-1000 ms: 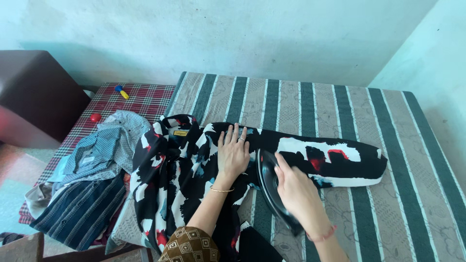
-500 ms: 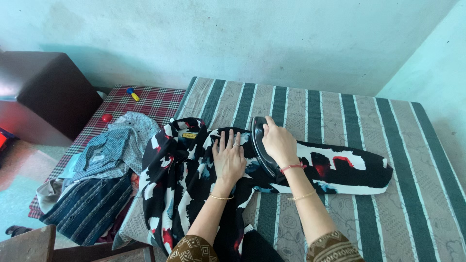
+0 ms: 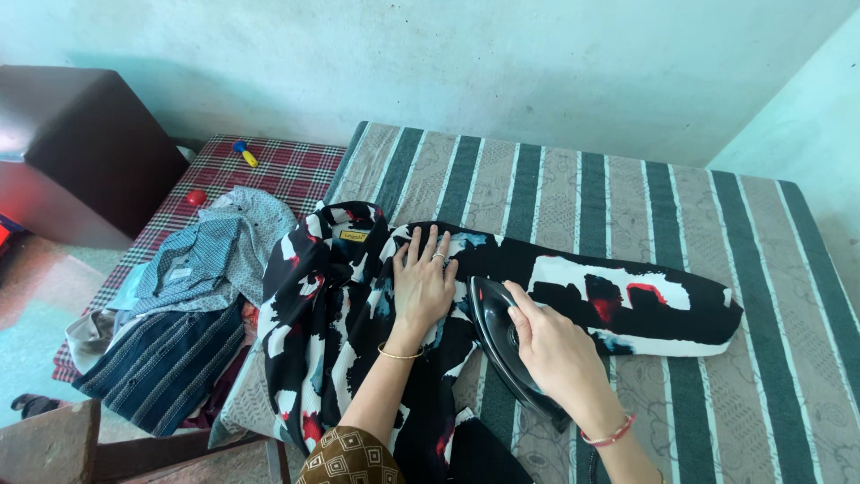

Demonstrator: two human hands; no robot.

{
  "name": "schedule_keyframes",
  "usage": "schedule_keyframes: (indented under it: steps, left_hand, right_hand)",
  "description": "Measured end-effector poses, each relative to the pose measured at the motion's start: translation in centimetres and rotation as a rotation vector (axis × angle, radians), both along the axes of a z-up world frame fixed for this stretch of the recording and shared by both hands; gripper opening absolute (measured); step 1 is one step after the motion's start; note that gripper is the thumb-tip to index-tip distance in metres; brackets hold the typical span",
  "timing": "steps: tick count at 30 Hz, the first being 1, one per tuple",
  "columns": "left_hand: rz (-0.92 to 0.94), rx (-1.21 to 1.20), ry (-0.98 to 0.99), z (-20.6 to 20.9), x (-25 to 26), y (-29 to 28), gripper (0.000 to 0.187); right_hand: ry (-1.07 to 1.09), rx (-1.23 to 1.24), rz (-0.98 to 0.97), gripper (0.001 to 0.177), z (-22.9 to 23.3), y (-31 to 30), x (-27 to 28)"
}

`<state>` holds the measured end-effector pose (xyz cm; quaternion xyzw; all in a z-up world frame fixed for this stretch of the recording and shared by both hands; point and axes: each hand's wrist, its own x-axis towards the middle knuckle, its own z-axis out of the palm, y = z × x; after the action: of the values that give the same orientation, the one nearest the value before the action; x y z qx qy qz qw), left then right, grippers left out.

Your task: The person irons a patterned shirt laid out on a bed. They smooth the fabric with their hands, use an electric iron to press the shirt, and repeatedly adjust and reposition the garment to iron different sections.

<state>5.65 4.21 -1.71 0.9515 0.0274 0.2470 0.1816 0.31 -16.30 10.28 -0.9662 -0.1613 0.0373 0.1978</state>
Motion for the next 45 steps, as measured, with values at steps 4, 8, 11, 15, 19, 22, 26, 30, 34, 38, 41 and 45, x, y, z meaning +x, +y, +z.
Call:
schedule_keyframes:
  steps: [4, 8, 11, 15, 19, 22, 26, 30, 34, 38, 41, 45]
  left_hand:
    - [-0.003, -0.027, -0.005, 0.2, -0.2, 0.0, 0.052]
    - [-0.014, -0.087, -0.031, 0.3, -0.3, 0.1, 0.055]
    - [-0.021, -0.183, -0.104, 0.3, -0.3, 0.4, 0.061]
    - [0.020, -0.330, -0.135, 0.4, -0.3, 0.5, 0.059]
    - [0.024, -0.416, -0.116, 0.1, 0.2, 0.9, 0.065]
    - [0.027, -0.368, -0.171, -0.3, 0.5, 0.9, 0.067]
    - [-0.016, -0.371, -0.156, -0.4, 0.4, 1.3, 0.072]
    - [-0.038, -0.355, -0.184, -0.6, 0.3, 1.3, 0.074]
    - [-0.002, -0.405, -0.156, -1.3, 0.6, 1.0, 0.074]
    - [-0.006, -0.492, -0.304, -2.1, 0.8, 1.2, 0.064]
    - [-0.016, -0.616, -0.289, -2.0, 0.9, 1.5, 0.060]
    - [-0.009, -0.705, -0.243, -1.5, 0.6, 1.7, 0.059]
  right_hand:
    - [-0.010, -0.030, -0.002, 0.044, -0.6, 1.8, 2.4]
    - [-0.088, 0.012, 0.002, 0.042, -1.9, 5.2, 6.9]
    - [-0.116, 0.021, -0.038, 0.041, -2.6, 7.6, 10.2]
    - [-0.137, 0.090, -0.066, 0.042, -2.9, 9.6, 12.9]
    - [-0.091, 0.045, -0.027, 0.042, -2.4, 9.0, 12.4]
    - [-0.038, 0.042, 0.024, 0.042, -1.9, 7.3, 9.9]
    - [-0.061, 0.006, 0.133, 0.044, -1.2, 3.6, 4.9]
    - [0.061, -0.011, 0.154, 0.049, 0.3, 1.3, 1.8]
    - [0.065, -0.001, 0.141, 0.051, 0.7, 1.1, 1.2]
    - [0.040, 0.046, 0.111, 0.044, 0.0, 2.4, 2.0]
    - [-0.086, 0.088, 0.139, 0.042, -1.1, 4.6, 4.0]
    - [-0.122, 0.062, 0.068, 0.042, -2.4, 8.4, 7.1]
